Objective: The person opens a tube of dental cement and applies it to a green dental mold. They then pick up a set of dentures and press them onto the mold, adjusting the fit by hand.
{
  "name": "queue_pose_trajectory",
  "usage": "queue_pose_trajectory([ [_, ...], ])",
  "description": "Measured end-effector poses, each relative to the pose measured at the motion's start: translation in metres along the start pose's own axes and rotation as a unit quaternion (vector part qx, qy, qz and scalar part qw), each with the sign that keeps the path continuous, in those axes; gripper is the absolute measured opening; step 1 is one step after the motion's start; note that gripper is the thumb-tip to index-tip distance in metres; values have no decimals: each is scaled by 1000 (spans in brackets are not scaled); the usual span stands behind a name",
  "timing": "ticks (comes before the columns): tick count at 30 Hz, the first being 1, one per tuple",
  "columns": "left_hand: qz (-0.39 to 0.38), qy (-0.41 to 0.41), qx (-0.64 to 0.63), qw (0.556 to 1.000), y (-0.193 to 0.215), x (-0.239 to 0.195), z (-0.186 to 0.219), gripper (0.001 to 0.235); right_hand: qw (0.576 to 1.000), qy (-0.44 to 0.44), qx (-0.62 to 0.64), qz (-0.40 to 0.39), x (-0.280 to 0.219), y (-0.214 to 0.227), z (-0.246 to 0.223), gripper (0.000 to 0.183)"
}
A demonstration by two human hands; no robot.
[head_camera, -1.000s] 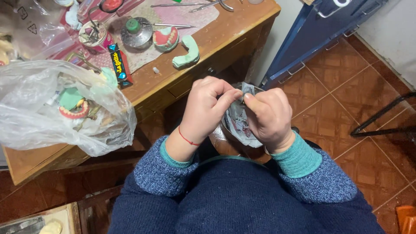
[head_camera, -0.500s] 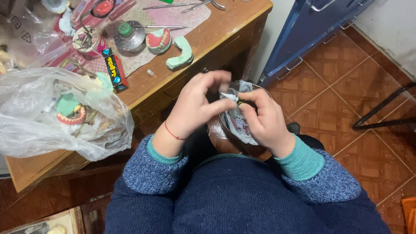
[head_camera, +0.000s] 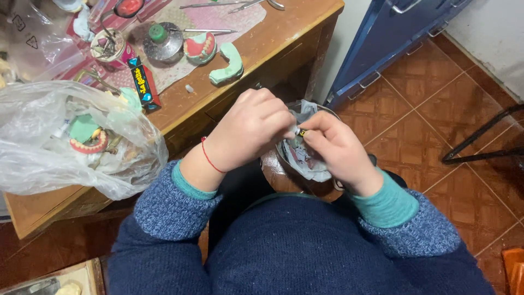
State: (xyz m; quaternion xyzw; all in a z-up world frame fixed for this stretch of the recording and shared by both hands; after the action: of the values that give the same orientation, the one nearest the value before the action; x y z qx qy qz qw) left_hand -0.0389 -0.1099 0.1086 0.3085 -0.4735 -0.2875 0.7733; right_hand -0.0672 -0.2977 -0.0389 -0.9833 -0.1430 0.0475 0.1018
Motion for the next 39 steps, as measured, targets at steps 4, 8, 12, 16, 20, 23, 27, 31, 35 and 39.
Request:
queue_pose_trajectory([
  [4,-47,157,-166,972,-29,-19,-35,24,770,392,-485,132,-15,-26,-66,30],
  [8,-127,344,-340,866,-49,-28,-41,34,652,509,-550,118,-26,-34,-74,28],
  [12,-67,29,-76,994,-30,-18,-23,24,867,286,-399,79,-21,-16,-38,18],
  [16,-101,-107,78,986,-10,-7,0,15,862,284,-412,86,-26,-13,-37,20],
  [20,-66,32,-16,997,-22,-15,-20,21,842,300,-437,97,-21,-16,-44,25],
  [23,-85,210,-195,954,-46,-37,-38,28,753,407,-509,89,-18,-26,-52,28],
  [27,-76,274,-423,860,-70,-57,-44,31,658,492,-566,67,-28,-29,-45,33],
  [31,-56,54,-130,988,-45,-54,-31,31,794,369,-479,58,-22,-16,-14,24],
  [35,-33,-24,-5,999,-18,-46,-13,19,981,-43,145,-119,-4,-7,31,16],
  [39,-14,123,246,961,13,-44,-34,16,976,-13,198,-84,6,-18,21,19],
])
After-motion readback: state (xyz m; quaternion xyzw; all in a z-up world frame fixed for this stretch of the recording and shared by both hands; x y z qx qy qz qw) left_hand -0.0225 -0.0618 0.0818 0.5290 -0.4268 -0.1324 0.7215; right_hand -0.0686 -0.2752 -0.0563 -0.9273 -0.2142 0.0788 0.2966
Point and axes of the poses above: each hand's wrist, its own x-axis towards the middle knuckle, its own y-axis out of the back of the hand, z = x × y, the point moved 4 cm from there along x, towards the middle knuckle, and after that the axes turned 8 degrees about -x, right-handed, at the moved point
